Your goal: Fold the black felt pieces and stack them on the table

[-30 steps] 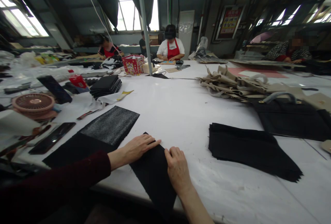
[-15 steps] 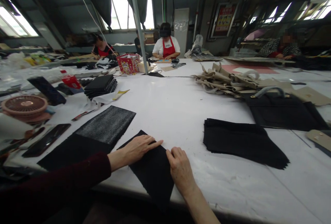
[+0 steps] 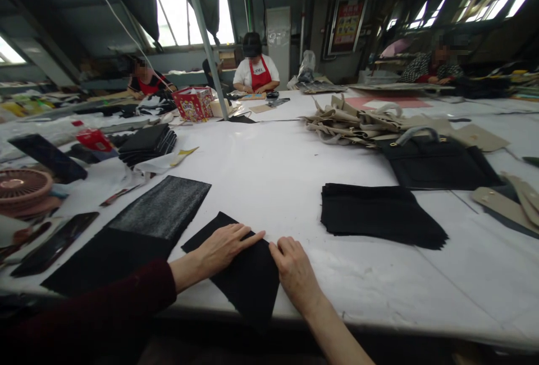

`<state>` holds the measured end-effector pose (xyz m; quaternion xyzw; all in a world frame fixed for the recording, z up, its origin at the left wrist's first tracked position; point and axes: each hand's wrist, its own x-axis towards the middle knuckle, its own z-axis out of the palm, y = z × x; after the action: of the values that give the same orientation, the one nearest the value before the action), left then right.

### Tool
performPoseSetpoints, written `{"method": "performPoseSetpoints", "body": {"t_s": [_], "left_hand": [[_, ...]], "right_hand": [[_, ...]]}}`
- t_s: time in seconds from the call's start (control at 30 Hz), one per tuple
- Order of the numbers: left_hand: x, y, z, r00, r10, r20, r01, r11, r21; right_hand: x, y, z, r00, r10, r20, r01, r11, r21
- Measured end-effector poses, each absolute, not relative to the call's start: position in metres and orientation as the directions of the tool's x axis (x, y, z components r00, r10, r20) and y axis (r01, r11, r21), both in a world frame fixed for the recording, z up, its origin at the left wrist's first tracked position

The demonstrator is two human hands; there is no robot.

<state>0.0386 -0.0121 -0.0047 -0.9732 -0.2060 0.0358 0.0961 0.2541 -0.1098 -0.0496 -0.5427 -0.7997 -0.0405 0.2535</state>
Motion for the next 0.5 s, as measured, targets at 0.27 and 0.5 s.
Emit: {"method": "performPoseSetpoints", "body": {"t_s": [0.27, 0.5], "left_hand": [[0.05, -0.02, 0.0, 0.93, 0.367, -0.014, 0.36, -0.919, -0.164], [0.054, -0.023, -0.007, 0.93, 0.366, -0.043, 0.361, -0.929, -0.084]], "right_hand": [[0.254, -0.115, -0.042, -0.282, 0.851, 0.444, 0.901, 0.393, -0.181], [0.256, -0.122, -0.041, -0.263, 0.875, 0.407, 0.914, 0.361, -0.186]]}}
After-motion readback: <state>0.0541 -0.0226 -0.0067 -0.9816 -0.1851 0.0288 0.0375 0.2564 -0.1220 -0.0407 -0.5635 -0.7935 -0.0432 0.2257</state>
